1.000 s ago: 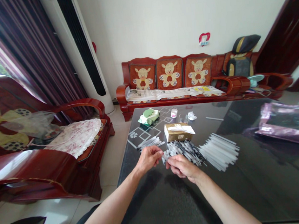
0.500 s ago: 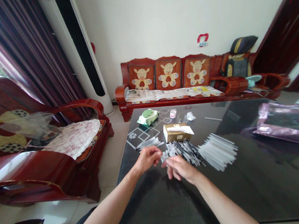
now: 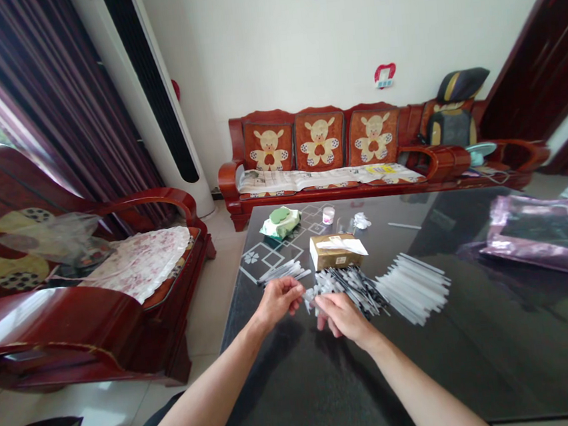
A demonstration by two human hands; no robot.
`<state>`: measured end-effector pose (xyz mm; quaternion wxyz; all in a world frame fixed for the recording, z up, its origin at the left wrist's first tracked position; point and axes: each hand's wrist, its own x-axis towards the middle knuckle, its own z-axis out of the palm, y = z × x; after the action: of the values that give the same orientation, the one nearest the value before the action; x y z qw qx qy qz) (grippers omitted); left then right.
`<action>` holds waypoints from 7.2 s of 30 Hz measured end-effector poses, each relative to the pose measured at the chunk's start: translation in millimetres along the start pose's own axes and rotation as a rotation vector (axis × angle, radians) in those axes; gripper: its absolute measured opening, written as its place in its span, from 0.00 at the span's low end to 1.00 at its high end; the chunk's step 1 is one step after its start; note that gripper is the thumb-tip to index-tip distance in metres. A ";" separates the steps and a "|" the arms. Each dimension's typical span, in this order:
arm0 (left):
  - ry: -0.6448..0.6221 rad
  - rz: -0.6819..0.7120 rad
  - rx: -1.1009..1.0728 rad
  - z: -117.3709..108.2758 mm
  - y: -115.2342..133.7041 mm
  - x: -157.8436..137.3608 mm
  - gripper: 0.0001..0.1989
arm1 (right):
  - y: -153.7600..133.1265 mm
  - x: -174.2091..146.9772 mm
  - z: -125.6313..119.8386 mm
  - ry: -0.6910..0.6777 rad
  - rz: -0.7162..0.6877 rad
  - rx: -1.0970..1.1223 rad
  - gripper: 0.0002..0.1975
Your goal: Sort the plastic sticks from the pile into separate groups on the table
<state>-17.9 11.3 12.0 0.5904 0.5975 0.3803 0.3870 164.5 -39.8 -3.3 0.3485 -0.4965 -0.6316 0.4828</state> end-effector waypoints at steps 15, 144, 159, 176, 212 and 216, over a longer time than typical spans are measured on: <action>0.071 -0.060 -0.007 0.7 -4.0 1.7 0.14 | -11.5 -4.0 3.3 0.247 -0.209 -0.420 0.16; -0.033 0.277 1.099 -35.7 -35.6 7.5 0.18 | 18.4 -17.1 -61.3 0.415 0.194 -1.046 0.13; 0.060 0.135 1.250 -35.0 -34.7 6.6 0.11 | 26.2 -18.1 -76.7 0.446 0.228 -1.003 0.12; 0.075 0.108 1.176 -35.5 -36.9 2.4 0.08 | 16.8 -22.6 -82.3 0.439 0.274 -0.982 0.12; -0.042 -0.217 -0.151 -10.9 -27.2 -0.7 0.18 | 9.1 -11.5 -31.4 0.301 0.096 -0.928 0.16; -0.128 -0.230 -0.215 -1.1 -24.6 -5.1 0.21 | 8.4 -10.7 -29.0 0.328 -0.018 -0.777 0.18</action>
<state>-20.9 7.4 -12.7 0.7142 0.5071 0.3642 0.3164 196.4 -42.0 -2.5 0.2355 -0.6555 -0.7074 0.1202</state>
